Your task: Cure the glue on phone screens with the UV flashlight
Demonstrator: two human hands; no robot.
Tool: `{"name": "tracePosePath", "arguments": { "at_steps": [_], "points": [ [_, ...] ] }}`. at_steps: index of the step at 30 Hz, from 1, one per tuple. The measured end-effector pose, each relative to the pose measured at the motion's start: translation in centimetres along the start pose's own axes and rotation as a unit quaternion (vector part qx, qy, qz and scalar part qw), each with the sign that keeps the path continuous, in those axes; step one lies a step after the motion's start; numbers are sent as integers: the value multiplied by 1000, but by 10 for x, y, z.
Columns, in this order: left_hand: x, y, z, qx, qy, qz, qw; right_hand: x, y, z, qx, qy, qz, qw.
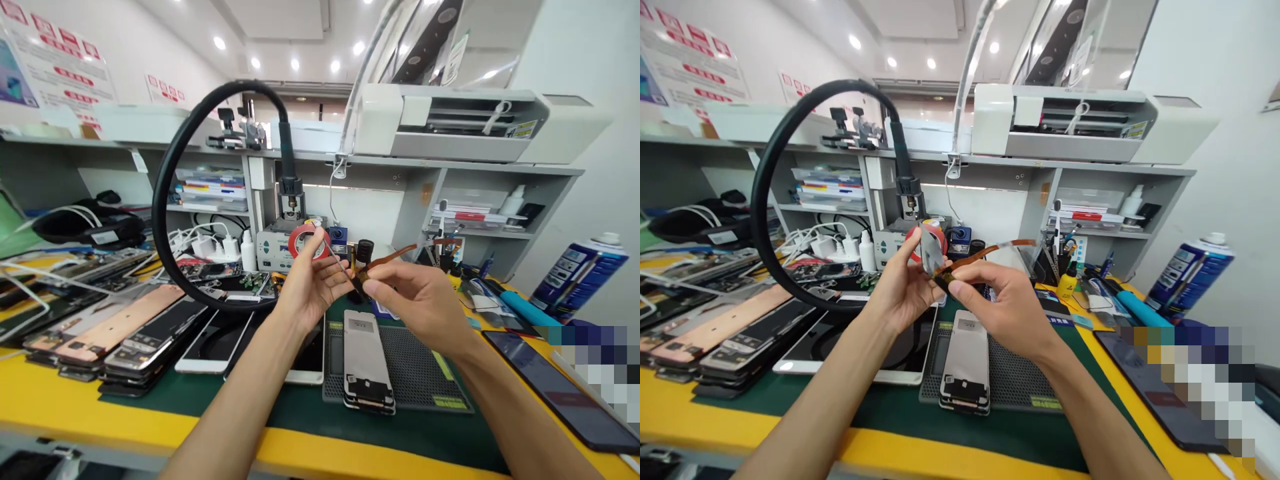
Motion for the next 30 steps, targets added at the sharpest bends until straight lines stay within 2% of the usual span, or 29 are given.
{"name": "tracePosePath", "arguments": {
  "at_steps": [5, 12, 15, 18, 25, 30],
  "points": [
    [0, 2, -5, 1, -44, 5, 999, -5, 2, -24, -132, -84, -64, 986],
    [-4, 5, -6, -7, -102, 24, 995, -10, -3, -33, -215, -134, -66, 965],
    [-4, 8, -7, 11, -150, 6, 989, -11, -4, -34, -251, -148, -68, 954],
    [1, 5, -7, 14, -187, 20, 982, -12, -4, -37, -278, -153, -66, 946],
    [12, -4, -6, 13, -212, 33, 977, -13, -5, -42, -294, -161, -71, 940],
    [4, 3, -6, 16, -186, 14, 982, -13, -7, -39, -274, -151, -88, 946]
  ]
}}
Point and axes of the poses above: each hand's wrist, its own x-axis away from the middle knuckle, its own y-axis out of the back of the hand, z = x × y, the point moved 4 cm from there along -x, towards the middle knuckle, and after that the axes turned 14 degrees about x, right-handed, at the moved point
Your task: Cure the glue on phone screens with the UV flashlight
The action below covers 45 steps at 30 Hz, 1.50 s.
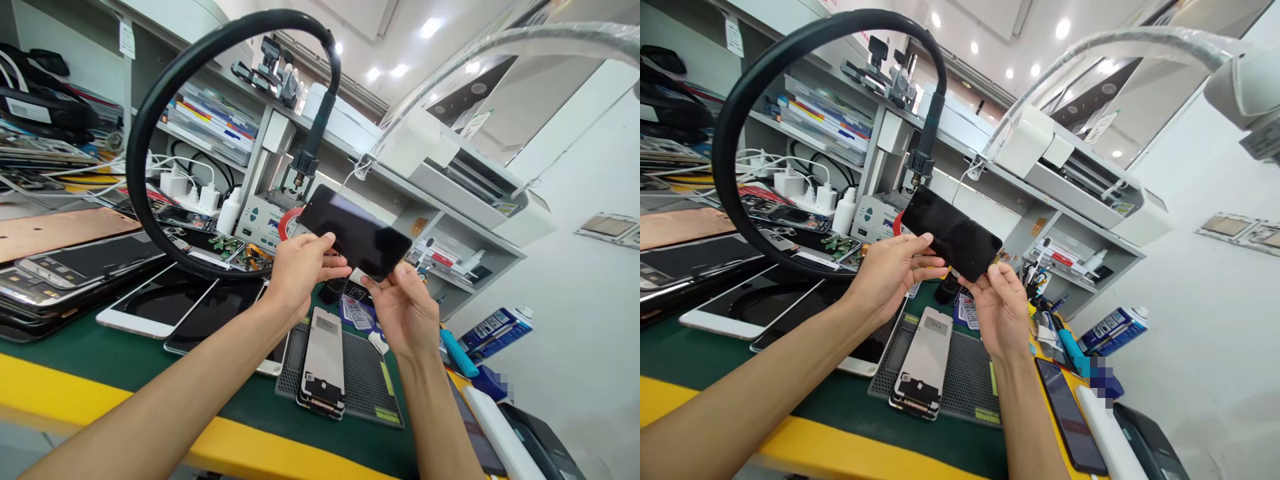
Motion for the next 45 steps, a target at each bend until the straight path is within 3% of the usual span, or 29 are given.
{"name": "tracePosePath", "arguments": {
  "at_steps": [7, 13, 20, 27, 40, 45],
  "points": [
    [-13, 10, 9, -6, 129, -14, 991, 12, 0, -2, 105, 75, -39, 991],
    [-9, 4, 8, 20, 211, 11, 977, 20, -3, 8, 211, 134, -15, 968],
    [-3, -4, 5, 41, 210, 46, 976, 27, -13, 21, 269, 181, 26, 946],
    [-3, -3, 10, 37, 239, 46, 969, 32, -16, 29, 336, 261, -4, 905],
    [-3, -5, 13, 44, 268, 102, 957, 32, -21, 38, 260, 187, 71, 945],
    [-2, -7, 15, 55, 281, 139, 948, 32, -20, 40, 262, 188, 85, 943]
  ]
}}
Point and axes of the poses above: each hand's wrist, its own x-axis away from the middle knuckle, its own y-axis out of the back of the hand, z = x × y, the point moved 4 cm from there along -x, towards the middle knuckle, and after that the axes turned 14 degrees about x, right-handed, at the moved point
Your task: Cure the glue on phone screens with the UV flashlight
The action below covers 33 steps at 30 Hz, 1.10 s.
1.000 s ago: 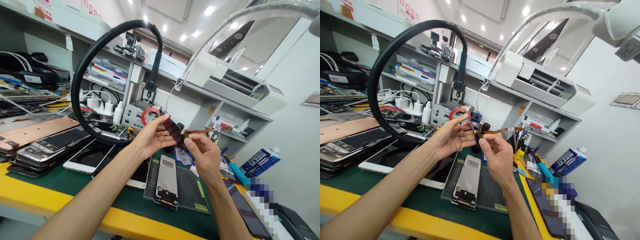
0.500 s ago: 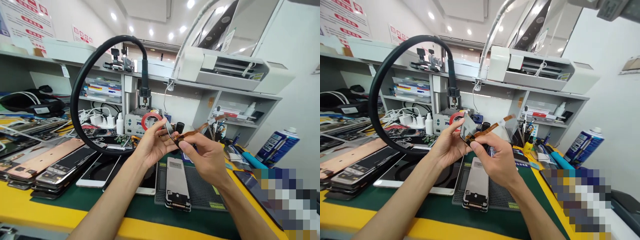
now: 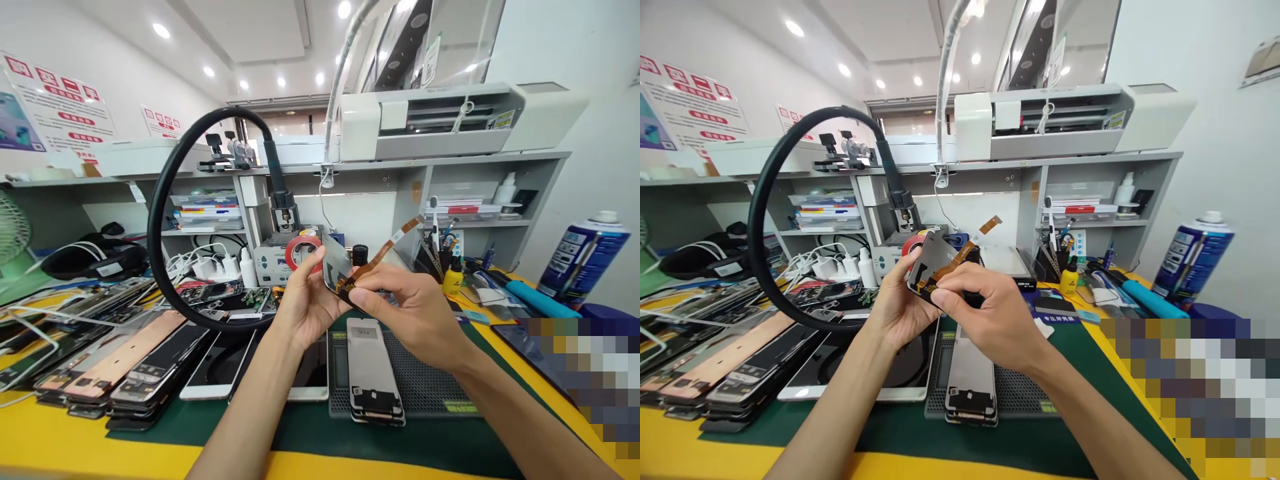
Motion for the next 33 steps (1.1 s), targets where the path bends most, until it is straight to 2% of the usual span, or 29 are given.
{"name": "tracePosePath", "arguments": {
  "at_steps": [5, 26, 33],
  "points": [
    [-1, -1, 1, -8, 11, 33, 999, -2, 2, 3, 9, -4, 6, 1000],
    [-1, 3, 1, -39, -1, 38, 999, -2, 4, 5, 15, -5, 12, 1000],
    [0, -2, 3, -4, -15, 25, 1000, -1, 2, 4, 2, 11, -15, 1000]
  ]
}}
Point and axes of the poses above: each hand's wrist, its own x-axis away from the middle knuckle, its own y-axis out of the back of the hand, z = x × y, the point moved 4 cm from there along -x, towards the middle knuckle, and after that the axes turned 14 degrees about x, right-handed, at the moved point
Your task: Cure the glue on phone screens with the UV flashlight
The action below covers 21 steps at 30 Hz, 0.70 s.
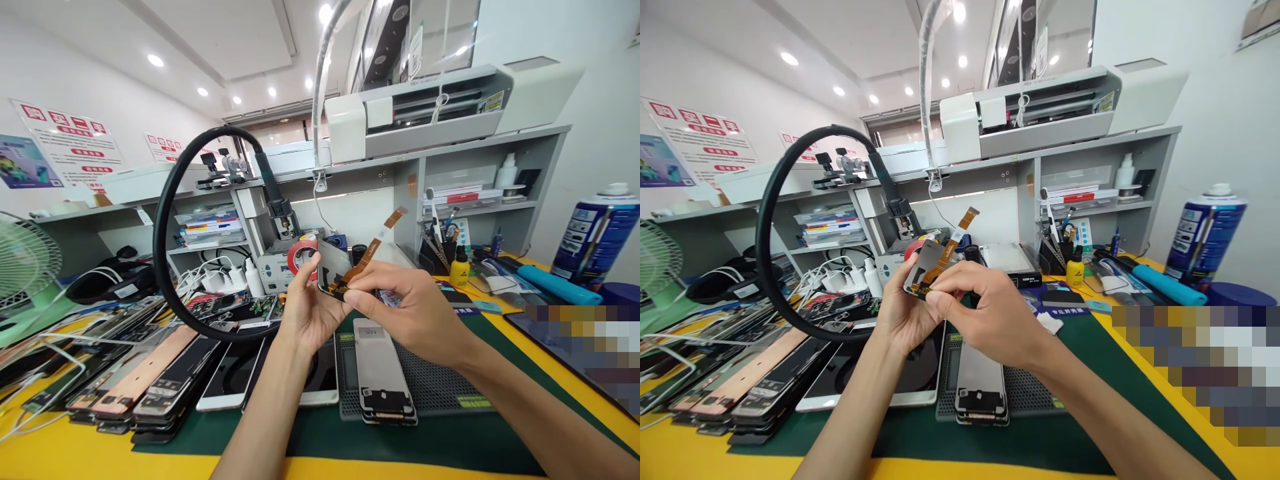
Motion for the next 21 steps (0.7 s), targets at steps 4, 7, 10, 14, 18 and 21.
{"name": "tracePosePath", "arguments": {
  "at_steps": [4, 7, 10, 14, 18, 21],
  "points": [
    [0, -1, 4, 51, -1, -14, 999, 0, 1, -2, -8, 5, -10, 1000],
    [0, 0, 7, 56, 9, -19, 998, -1, 3, -4, -1, -4, -9, 1000],
    [0, 1, 9, 58, 12, -22, 998, -2, 3, -5, -2, -12, 4, 1000],
    [0, 2, 9, 56, 22, -17, 998, -2, 3, -5, -5, -17, 15, 1000],
    [0, 2, 9, 51, 21, -11, 998, -2, 4, -5, -6, -17, 20, 1000],
    [0, 1, 9, 38, 17, -9, 999, -2, 5, -4, -5, -20, 25, 999]
  ]
}}
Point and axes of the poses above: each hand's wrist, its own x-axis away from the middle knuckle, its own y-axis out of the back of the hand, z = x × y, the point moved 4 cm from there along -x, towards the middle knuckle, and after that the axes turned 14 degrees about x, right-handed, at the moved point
